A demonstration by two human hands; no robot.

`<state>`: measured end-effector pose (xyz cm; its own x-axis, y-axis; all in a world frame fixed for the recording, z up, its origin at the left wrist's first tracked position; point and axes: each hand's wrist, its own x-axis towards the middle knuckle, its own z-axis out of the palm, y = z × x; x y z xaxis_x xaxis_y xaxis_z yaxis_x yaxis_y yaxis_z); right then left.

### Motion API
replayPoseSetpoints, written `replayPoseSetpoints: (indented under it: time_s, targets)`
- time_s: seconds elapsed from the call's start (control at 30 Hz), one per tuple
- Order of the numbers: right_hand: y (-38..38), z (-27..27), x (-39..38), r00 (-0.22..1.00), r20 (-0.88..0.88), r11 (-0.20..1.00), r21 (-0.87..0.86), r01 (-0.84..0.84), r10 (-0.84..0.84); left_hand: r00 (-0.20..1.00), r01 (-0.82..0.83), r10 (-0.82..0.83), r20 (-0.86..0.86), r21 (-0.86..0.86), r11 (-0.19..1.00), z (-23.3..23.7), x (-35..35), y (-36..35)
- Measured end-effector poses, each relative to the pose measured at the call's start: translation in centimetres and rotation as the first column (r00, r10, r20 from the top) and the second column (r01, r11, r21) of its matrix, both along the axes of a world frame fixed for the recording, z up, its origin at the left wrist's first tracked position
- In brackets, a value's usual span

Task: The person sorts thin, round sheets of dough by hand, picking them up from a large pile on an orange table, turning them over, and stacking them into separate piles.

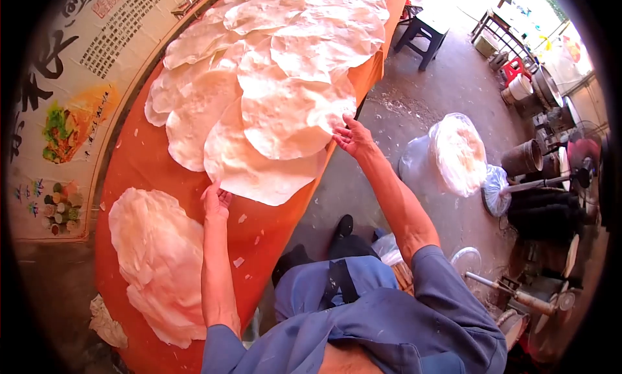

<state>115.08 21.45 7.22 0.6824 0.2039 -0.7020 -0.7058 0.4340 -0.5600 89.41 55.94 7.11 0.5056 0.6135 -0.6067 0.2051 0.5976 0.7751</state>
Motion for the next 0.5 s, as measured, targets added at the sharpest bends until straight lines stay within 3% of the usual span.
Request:
replayPoseSetpoints:
  time_s: [0.07,0.2,0.27,0.37,0.47,0.5]
  targets:
    - [-0.5,-0.6,1.7,0.997,-0.051,0.998,0.044,-0.054,0.057,1.000,-0.011,0.013,0.016,-0.105,0.994,2.2,1.0,-1.4]
    - [0.1,-3.1,3.0,0.983,-0.112,0.980,-0.122,-0.159,0.145,0.980,0.084,-0.064,0.190,-0.100,0.991,1.0,1.8,-2.0]
    - [0.3,0.6,1.9,0.982,0.004,0.979,-0.085,-0.186,0.187,0.973,0.100,-0.087,0.213,-0.050,0.994,1.9,2.3,-2.4]
    - [0.3,2.2,2.1,0.910,0.244,0.936,-0.196,-0.293,0.336,0.979,0.095,-0.104,0.176,0.059,0.994,3.3,2.1,-2.8]
    - [-2.2,7.1,2.8,0.805,0.498,0.944,-0.109,-0.311,0.322,0.953,0.109,-0.160,0.258,0.201,0.974,6.9,2.4,-0.6]
    - [-4.0,9.9,3.0,0.784,0.538,0.950,-0.159,-0.267,0.311,0.948,0.119,-0.182,0.260,0.239,0.964,8.2,1.8,1.5]
